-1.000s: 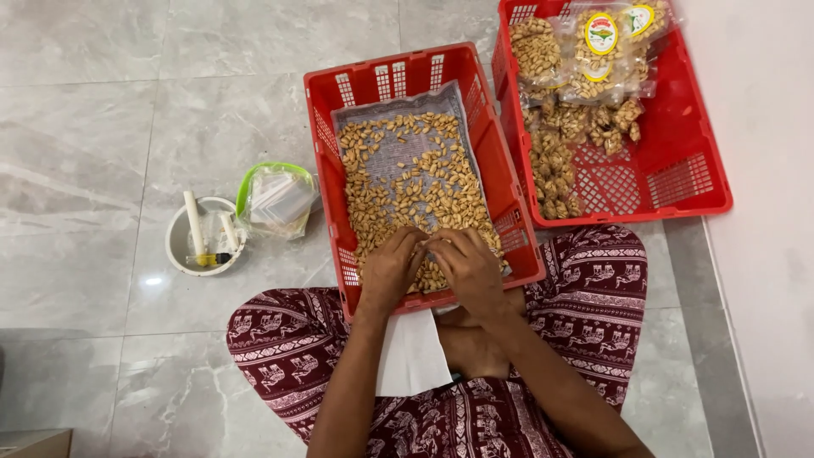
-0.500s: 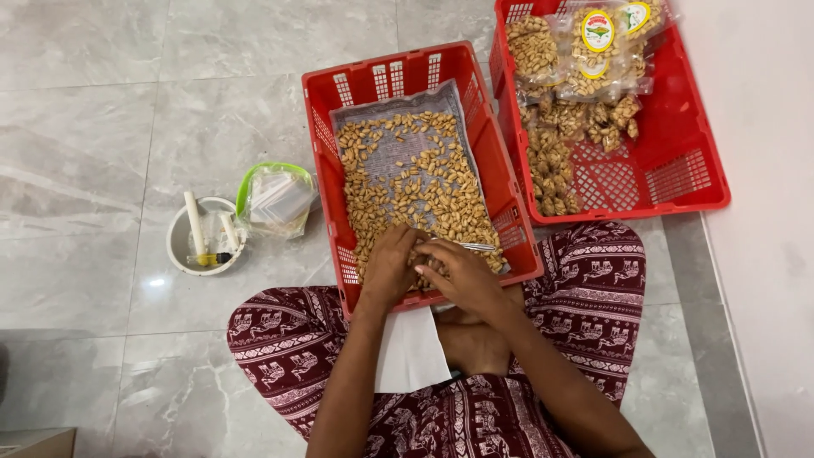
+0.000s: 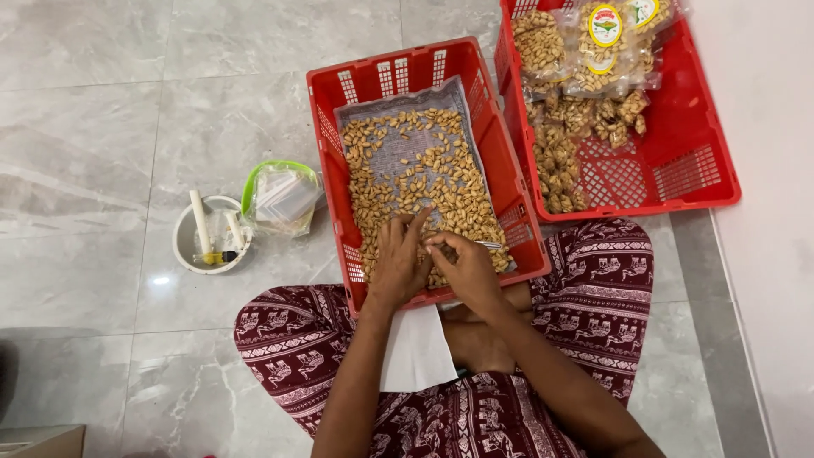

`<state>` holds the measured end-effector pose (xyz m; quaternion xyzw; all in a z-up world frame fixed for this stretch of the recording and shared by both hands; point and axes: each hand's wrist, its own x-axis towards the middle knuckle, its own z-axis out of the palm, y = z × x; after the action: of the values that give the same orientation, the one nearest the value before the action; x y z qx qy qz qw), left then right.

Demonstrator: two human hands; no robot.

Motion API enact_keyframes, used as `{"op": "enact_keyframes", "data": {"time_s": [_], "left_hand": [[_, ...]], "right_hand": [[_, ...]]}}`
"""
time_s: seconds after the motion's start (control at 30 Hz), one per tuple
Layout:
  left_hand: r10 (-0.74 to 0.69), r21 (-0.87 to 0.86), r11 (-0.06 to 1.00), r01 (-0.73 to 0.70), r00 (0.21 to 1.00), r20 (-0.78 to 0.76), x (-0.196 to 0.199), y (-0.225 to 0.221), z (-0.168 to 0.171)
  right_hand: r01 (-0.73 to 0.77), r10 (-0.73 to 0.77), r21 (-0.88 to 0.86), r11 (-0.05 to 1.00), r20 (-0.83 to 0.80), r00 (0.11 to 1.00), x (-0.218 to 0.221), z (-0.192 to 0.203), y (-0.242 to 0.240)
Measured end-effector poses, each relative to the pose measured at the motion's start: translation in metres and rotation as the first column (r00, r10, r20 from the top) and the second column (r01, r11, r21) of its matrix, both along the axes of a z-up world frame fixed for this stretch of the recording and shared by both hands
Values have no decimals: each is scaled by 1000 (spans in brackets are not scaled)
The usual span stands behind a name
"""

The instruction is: Sorting and inspecting nuts in a red plastic crate while sitting on the floor.

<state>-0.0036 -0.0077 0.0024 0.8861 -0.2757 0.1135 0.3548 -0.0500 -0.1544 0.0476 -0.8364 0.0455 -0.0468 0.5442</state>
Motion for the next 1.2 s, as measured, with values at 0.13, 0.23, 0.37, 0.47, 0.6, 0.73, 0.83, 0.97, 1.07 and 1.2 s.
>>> {"op": "enact_keyframes", "data": {"time_s": [0.13, 0.23, 0.37, 0.47, 0.6, 0.73, 0.83, 0.97, 1.07, 1.2], "left_hand": [[-21, -37, 999, 21, 1000, -22, 3, 6, -9], [4, 52, 999, -5, 1000, 15, 6, 11, -13], [-11, 27, 1000, 11, 1000, -10, 6, 11, -10], [-24, -3, 1000, 23, 999, -36, 6, 9, -13], [-16, 20, 1000, 17, 997, -77, 0, 7, 5], [-19, -2, 1000, 19, 997, -80, 0, 7, -4], [-31, -25, 999, 29, 993, -118, -1, 8, -7], [-43, -38, 999, 38, 989, -139, -3, 9, 4], [-35, -45, 999, 29, 988, -148, -3, 7, 8], [-36, -54, 998, 27, 985, -170, -2, 7, 3]], "right_hand": [[-88, 96, -66, 994, 124, 988, 9, -15, -9], [-143, 175, -194, 971, 157, 972, 6, -12, -14], [-155, 174, -190, 969, 85, 981, 9, -10, -13], [-118, 127, -179, 977, 44, 991, 6, -13, -13], [-45, 42, -219, 975, -18, 999, 6, 2, -5], [-26, 43, -228, 973, 69, 997, 8, -23, -3], [-82, 104, -214, 973, 93, 990, 7, -15, -2], [-146, 211, -396, 907, 126, 969, 7, -27, -9], [-165, 261, -517, 840, 118, 958, 11, -47, -15], [-173, 275, -576, 799, 93, 957, 12, -53, -12]]}}
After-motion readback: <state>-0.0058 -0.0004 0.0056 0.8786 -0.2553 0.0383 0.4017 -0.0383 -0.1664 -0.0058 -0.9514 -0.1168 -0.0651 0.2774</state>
